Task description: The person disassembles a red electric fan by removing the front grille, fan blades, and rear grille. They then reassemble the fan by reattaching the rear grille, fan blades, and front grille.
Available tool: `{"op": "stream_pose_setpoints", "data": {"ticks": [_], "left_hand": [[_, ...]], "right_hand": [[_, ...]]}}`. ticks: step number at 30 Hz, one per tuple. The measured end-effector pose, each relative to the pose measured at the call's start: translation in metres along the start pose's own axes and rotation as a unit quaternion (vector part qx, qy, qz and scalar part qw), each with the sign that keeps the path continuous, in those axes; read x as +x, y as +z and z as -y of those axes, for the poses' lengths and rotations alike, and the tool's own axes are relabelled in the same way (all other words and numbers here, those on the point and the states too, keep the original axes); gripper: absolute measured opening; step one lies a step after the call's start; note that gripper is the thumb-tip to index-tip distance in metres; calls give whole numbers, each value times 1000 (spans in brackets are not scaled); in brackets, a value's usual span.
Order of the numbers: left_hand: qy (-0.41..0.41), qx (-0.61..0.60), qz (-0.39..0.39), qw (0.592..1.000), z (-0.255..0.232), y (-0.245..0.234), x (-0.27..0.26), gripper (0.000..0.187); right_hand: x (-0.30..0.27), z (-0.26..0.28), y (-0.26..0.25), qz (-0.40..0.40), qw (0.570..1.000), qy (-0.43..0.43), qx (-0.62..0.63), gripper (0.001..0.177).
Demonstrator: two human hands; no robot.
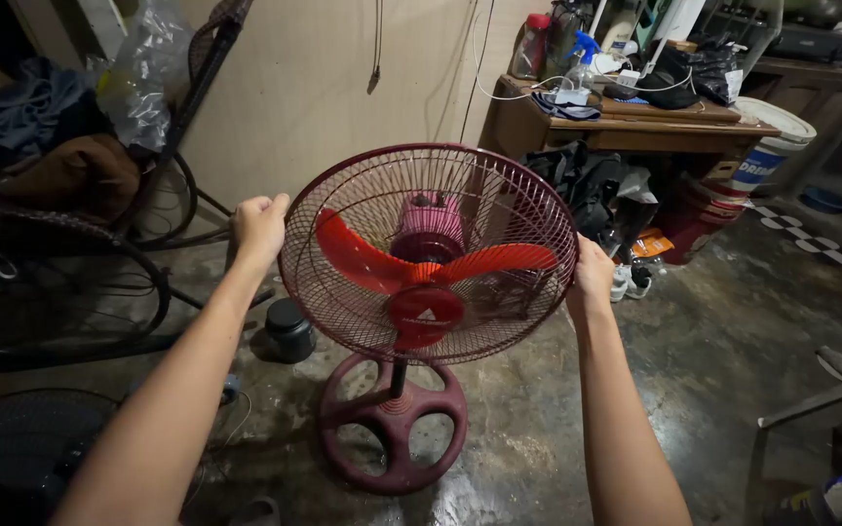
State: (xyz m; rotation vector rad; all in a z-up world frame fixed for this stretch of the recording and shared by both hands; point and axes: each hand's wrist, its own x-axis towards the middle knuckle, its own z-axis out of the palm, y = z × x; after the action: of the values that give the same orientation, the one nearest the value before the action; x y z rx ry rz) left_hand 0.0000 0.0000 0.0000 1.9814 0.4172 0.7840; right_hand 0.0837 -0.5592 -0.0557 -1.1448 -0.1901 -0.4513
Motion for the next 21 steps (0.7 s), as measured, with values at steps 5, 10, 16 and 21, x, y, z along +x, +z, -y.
{"op": "stream_pose_setpoints", "data": {"ticks": [5,10,16,21], "left_hand": [[-5,-63,-26,998,-13,-8,-15,43],[-202,-369,-18,907,44,3,-35,54],[-367,-478,160,782,122,55,-100,44],[-374,-470,165,782,147,60,-109,48]], "right_hand": [[-29,31,8,-9,989,94,111,45],[-90,-28,-24,-162,968,127,146,42],[-158,-105,-6,-182,921,321,124,29],[-167,-94,13,-167,936,273,147,34]]}}
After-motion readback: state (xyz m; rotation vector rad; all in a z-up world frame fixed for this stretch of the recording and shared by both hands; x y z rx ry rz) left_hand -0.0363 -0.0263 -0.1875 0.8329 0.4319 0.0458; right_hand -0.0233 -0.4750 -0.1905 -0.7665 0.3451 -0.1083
